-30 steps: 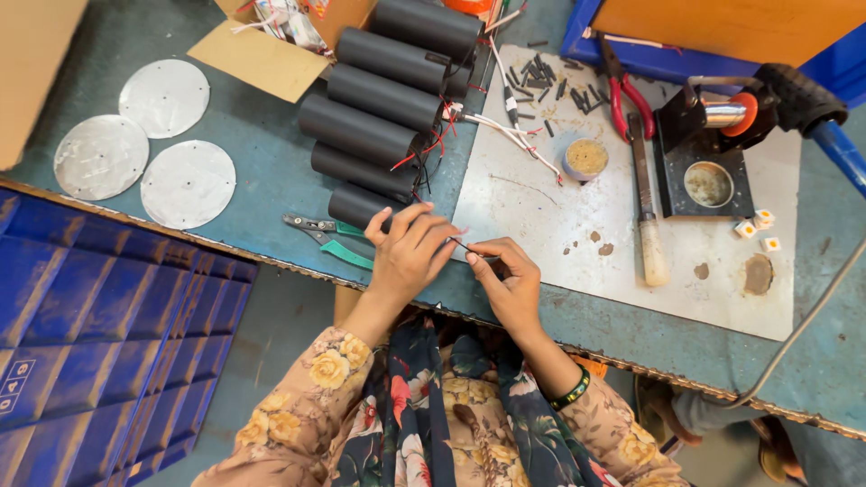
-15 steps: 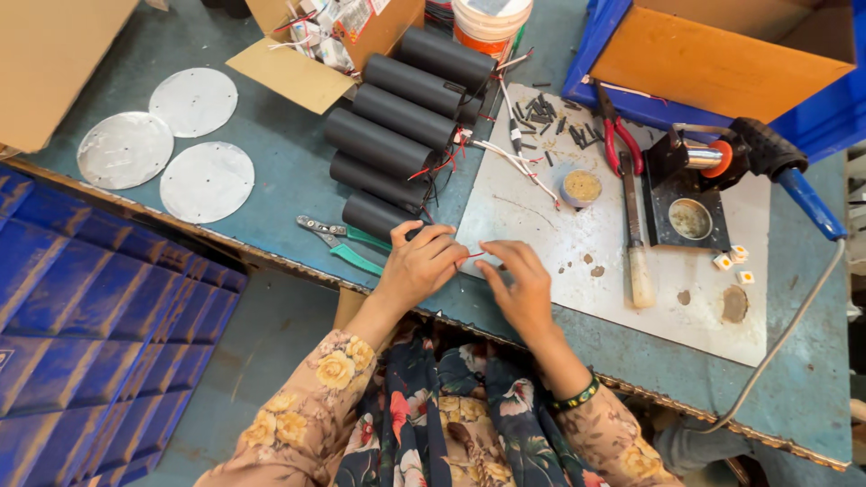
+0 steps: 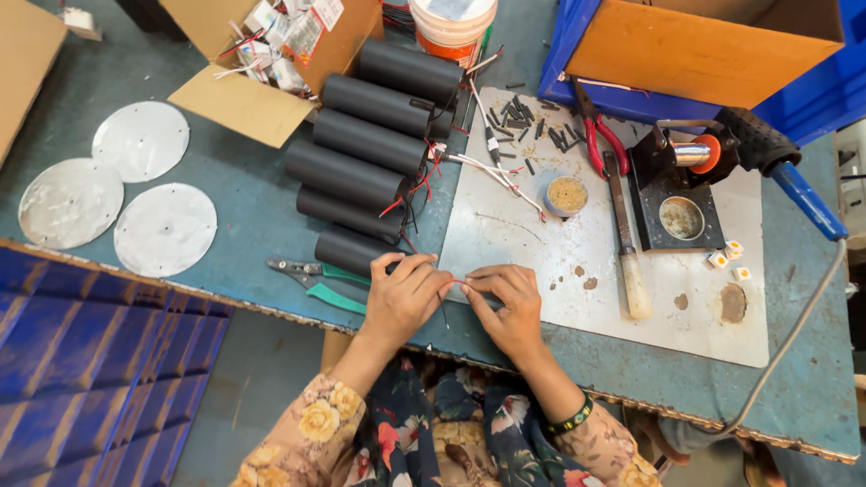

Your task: The person strips and twists wires, then solders them to a white connector attached to a black cylindrical component. The finished unit is placed on the floor with other completed units.

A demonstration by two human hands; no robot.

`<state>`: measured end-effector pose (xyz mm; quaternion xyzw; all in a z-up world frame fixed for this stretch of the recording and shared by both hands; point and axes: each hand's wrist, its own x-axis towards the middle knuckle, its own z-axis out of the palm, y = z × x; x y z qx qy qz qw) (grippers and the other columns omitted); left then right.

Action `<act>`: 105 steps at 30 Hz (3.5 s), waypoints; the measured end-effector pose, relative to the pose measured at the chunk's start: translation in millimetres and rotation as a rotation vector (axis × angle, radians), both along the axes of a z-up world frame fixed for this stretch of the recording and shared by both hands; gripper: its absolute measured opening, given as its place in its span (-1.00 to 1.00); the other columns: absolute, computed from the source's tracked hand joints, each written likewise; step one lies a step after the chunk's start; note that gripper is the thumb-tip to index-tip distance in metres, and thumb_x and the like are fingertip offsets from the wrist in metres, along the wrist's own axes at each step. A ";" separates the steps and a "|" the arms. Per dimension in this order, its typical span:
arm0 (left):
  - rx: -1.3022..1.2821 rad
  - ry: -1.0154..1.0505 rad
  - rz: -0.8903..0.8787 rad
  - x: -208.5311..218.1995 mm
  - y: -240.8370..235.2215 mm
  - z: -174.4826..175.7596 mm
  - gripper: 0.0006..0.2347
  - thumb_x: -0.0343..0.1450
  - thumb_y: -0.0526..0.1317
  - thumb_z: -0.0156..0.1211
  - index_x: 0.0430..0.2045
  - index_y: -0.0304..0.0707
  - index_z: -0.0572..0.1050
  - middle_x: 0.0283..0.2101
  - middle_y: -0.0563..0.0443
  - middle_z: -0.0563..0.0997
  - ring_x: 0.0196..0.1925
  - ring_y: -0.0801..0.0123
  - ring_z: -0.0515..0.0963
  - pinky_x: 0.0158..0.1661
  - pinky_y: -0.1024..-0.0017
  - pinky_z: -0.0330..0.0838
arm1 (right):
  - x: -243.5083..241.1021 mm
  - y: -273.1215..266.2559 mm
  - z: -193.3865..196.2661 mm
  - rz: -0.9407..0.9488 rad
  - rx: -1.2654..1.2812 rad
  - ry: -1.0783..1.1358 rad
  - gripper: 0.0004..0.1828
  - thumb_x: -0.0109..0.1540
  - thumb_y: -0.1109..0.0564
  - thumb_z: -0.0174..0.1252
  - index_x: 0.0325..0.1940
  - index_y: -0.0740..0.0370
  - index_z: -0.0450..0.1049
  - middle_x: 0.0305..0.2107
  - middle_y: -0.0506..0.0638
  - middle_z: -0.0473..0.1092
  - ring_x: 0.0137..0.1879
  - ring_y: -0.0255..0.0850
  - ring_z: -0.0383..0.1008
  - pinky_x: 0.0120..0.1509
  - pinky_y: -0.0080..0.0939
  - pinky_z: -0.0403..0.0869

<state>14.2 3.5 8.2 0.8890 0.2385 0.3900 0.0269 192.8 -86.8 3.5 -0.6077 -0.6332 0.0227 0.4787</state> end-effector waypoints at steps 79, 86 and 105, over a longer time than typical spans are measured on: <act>-0.368 -0.006 -0.296 1.9 38.2 37.8 -0.88 0.33 -0.31 0.34 -0.39 -0.22 0.49 -0.34 0.01 0.56 -0.22 0.13 0.56 -0.16 0.26 0.41 | 140.2 54.8 4.9 -0.461 -0.370 -0.228 0.11 0.01 -0.05 0.53 0.52 0.25 0.12 0.07 0.12 0.44 0.34 0.08 0.20 0.40 0.17 0.03; -0.365 -0.021 -0.301 1.4 37.4 39.4 -0.88 0.33 -0.31 0.34 -0.39 -0.22 0.49 -0.35 0.02 0.56 -0.23 0.15 0.55 -0.18 0.26 0.41 | 141.3 53.0 3.6 -0.483 -0.299 -0.278 0.09 0.03 -0.03 0.53 0.51 0.26 0.12 0.07 0.12 0.43 0.26 0.05 0.33 0.39 0.14 0.08; -0.204 -0.052 -0.139 6.9 27.5 30.7 -0.90 0.31 -0.23 0.36 -0.40 -0.07 0.54 -0.38 0.14 0.47 -0.21 0.25 0.51 -0.08 0.25 0.36 | 38.4 8.4 33.2 0.061 -0.174 -0.275 0.02 -0.04 0.34 0.47 0.42 0.25 0.12 0.13 0.28 0.26 0.21 0.21 0.40 0.24 0.02 0.49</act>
